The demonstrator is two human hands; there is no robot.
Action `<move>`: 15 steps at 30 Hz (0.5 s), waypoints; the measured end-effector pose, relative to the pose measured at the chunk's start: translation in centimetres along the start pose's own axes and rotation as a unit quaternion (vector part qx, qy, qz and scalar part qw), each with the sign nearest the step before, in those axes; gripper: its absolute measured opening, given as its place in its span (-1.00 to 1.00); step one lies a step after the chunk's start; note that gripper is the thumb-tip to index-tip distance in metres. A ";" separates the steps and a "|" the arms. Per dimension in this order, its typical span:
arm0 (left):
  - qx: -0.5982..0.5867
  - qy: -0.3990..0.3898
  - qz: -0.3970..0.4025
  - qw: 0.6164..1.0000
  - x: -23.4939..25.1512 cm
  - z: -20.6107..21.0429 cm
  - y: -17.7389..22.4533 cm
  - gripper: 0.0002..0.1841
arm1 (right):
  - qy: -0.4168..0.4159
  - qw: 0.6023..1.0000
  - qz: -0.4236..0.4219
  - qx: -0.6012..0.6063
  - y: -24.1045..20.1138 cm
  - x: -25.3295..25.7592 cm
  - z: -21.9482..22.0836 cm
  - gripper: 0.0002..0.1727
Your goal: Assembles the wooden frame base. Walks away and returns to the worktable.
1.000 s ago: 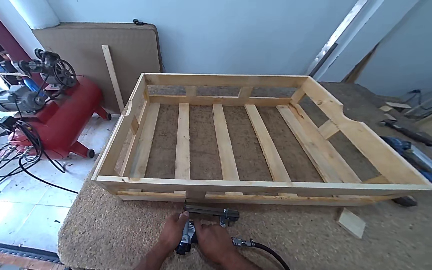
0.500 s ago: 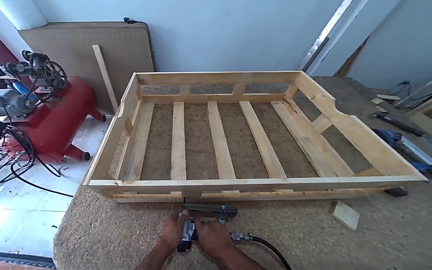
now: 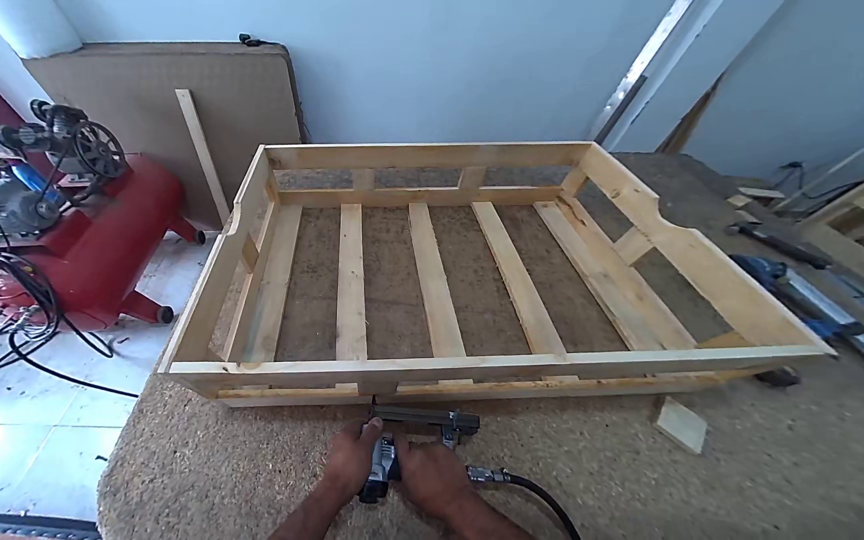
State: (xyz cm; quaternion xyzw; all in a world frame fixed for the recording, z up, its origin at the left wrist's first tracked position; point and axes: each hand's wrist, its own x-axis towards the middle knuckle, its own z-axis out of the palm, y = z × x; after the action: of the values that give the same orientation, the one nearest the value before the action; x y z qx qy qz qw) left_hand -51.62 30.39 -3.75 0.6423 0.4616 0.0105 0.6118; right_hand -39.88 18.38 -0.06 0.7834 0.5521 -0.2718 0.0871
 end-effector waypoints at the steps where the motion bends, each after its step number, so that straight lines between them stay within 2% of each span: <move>1: -0.001 -0.002 0.000 1.000 0.0 0.1 0.0 -0.46 | -0.002 1.000 0.001 0.002 0.1 -0.1 0.0 -0.41; 15: 0.034 -0.008 0.001 0.999 0.1 1.2 1.6 -0.44 | -0.007 1.000 0.015 0.022 1.5 -0.6 0.0 -0.30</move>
State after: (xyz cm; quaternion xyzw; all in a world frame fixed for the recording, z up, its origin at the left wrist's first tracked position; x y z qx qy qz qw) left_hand -49.93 29.79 -2.86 0.6634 0.4559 -0.0097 0.5933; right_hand -38.66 17.34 0.06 0.7915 0.5333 -0.2883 0.0779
